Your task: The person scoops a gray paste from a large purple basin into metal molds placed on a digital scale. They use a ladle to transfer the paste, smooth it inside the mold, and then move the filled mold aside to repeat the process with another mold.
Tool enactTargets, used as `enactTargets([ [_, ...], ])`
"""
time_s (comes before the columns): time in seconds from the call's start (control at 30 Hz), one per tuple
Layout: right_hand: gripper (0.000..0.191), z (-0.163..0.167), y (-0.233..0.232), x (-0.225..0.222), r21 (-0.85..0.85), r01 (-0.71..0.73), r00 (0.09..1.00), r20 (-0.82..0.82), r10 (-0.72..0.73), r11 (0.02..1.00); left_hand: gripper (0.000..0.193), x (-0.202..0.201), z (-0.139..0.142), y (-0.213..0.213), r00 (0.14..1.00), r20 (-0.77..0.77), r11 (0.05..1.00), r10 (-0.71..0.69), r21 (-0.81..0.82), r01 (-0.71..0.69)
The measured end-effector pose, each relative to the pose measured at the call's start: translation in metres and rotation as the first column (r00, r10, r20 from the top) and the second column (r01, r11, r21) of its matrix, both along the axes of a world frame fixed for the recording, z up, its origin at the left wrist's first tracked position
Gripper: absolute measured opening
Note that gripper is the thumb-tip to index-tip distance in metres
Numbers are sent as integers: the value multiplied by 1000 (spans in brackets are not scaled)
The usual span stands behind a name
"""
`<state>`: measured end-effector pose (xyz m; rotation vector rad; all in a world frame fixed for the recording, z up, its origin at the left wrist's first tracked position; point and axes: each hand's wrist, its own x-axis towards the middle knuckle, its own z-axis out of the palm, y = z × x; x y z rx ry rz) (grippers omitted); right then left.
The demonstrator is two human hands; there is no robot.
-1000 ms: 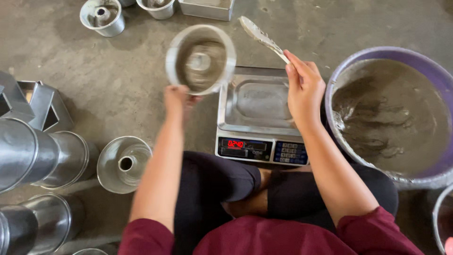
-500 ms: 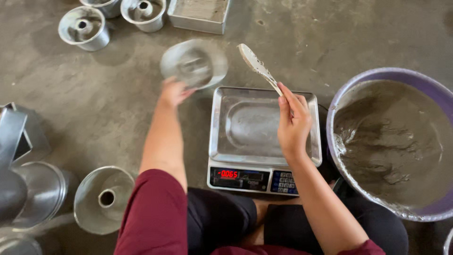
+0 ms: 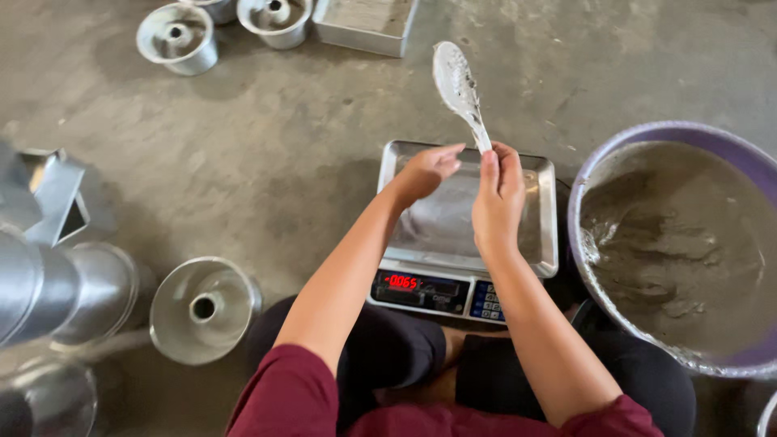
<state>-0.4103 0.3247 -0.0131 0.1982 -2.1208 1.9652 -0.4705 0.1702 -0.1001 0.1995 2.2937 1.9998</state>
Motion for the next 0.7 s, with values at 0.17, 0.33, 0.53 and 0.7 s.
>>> enactTargets([
  [0.17, 24, -5, -63, 34, -114, -359, 924, 98, 370, 926, 46, 140, 33, -73, 934, 53, 909, 355, -254, -331],
  [0.33, 24, -17, -161, 98, -132, -662, 697, 253, 671, 738, 41, 264, 49, -137, 678, -46, 626, 734, -341, -701],
  [0.53, 32, -48, -272, 161, -93, -828, 470, 421, 776, 552, 53, 394, 9, -236, 88, -467, -124, 880, -403, -907],
  [0.7, 42, -73, -317, 179, 3, -884, 346, 677, 649, 468, 64, 474, -24, -269, -252, 198, -156, 947, -403, -902],
])
